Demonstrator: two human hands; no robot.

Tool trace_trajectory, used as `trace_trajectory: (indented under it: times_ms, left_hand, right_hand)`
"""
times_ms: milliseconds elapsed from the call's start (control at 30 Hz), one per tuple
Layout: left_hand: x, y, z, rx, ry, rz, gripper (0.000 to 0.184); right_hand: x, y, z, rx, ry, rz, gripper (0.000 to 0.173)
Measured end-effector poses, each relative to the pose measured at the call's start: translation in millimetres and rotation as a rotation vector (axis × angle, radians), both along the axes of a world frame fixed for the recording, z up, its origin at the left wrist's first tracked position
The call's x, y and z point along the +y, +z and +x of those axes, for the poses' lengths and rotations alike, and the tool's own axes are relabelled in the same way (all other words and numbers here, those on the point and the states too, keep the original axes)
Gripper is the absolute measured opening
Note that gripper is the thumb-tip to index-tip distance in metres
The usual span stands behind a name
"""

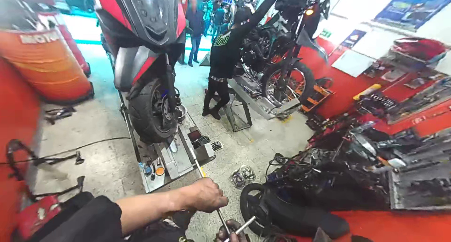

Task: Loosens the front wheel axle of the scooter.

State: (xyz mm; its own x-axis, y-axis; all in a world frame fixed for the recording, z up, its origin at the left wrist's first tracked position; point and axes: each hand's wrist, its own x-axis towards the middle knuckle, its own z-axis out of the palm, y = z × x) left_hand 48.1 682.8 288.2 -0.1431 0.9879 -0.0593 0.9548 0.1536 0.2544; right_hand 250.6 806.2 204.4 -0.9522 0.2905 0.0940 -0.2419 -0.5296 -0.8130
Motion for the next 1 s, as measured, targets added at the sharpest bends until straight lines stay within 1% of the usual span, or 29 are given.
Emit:
trace_trajectory:
  times_ms: [100,167,200,267,333,367,400,467,567,633,667,700,733,767,800,833,900,933,967,1000]
  left_hand:
    - [30,-11,-38,0.079,-0.061,0.044,0.01]
    - [50,-20,-64,0.061,-0.042,0.049,0.011]
    - [63,-22,-80,0.027,-0.01,0.041,0.011]
    - [81,-24,-112,-0.05,0.055,0.033,0.011]
    - [94,-29,-142,-0.08,0.107,0.05,0.013]
    - [100,-32,-160,-0.078,0.135,0.081,0.014]
    - [106,-37,-174,-0.078,0.161,0.097,0.014]
    - [113,-43,-198,-0.053,0.214,0.071,0.015]
    - [110,-45,-234,-0.023,0.314,0.006,0.015]
    - [108,-49,-254,-0.038,0.364,-0.034,0.014]
    - [108,-51,-264,-0.045,0.397,-0.049,0.013]
    - [108,-54,-274,-0.052,0.437,-0.056,0.013]
    - [109,-58,-285,-0.05,0.483,-0.039,0.014]
    - [108,-64,-298,-0.029,0.525,0.011,0.015]
    - [107,-70,-311,-0.011,0.568,0.053,0.017]
    - [106,-76,-325,0.002,0.609,0.08,0.02]
    - [105,-85,-356,0.012,0.69,0.074,0.023]
    - [104,-88,-370,0.019,0.724,0.054,0.022]
    - [102,-89,-383,0.021,0.757,0.033,0.022]
    - [98,-90,-395,0.028,0.787,0.024,0.023]
  right_hand:
    - [27,-32,-28,0.022,-0.086,0.056,0.025]
    - [57,-39,-52,0.009,-0.121,0.097,0.024]
    - [77,-32,-68,-0.019,-0.134,0.144,0.025]
    - [107,-14,-100,-0.103,-0.145,0.319,0.03]
    - [133,-5,-136,-0.108,-0.121,0.48,0.036]
    - [148,-3,-161,-0.087,-0.097,0.519,0.037]
    - [159,-6,-180,-0.079,-0.073,0.498,0.039]
    - [174,-15,-214,-0.114,0.031,0.31,0.041]
    - [189,-19,-266,-0.22,0.334,-0.134,0.037]
    - [195,-23,-300,-0.279,0.527,-0.379,0.039]
    - [199,-25,-318,-0.307,0.607,-0.446,0.04]
    - [203,-27,-338,-0.326,0.658,-0.444,0.038]
    - [207,-28,-357,-0.328,0.674,-0.352,0.036]
    - [211,-27,-380,-0.302,0.656,-0.163,0.035]
    - [214,-26,-402,-0.254,0.611,0.107,0.034]
    - [217,-24,-426,-0.17,0.567,0.419,0.033]
    - [226,-16,-473,0.077,0.503,1.016,0.034]
    - [226,-14,-495,0.192,0.467,1.217,0.037]
    - [224,-14,-514,0.264,0.446,1.324,0.037]
    - [220,-15,-533,0.309,0.439,1.362,0.037]
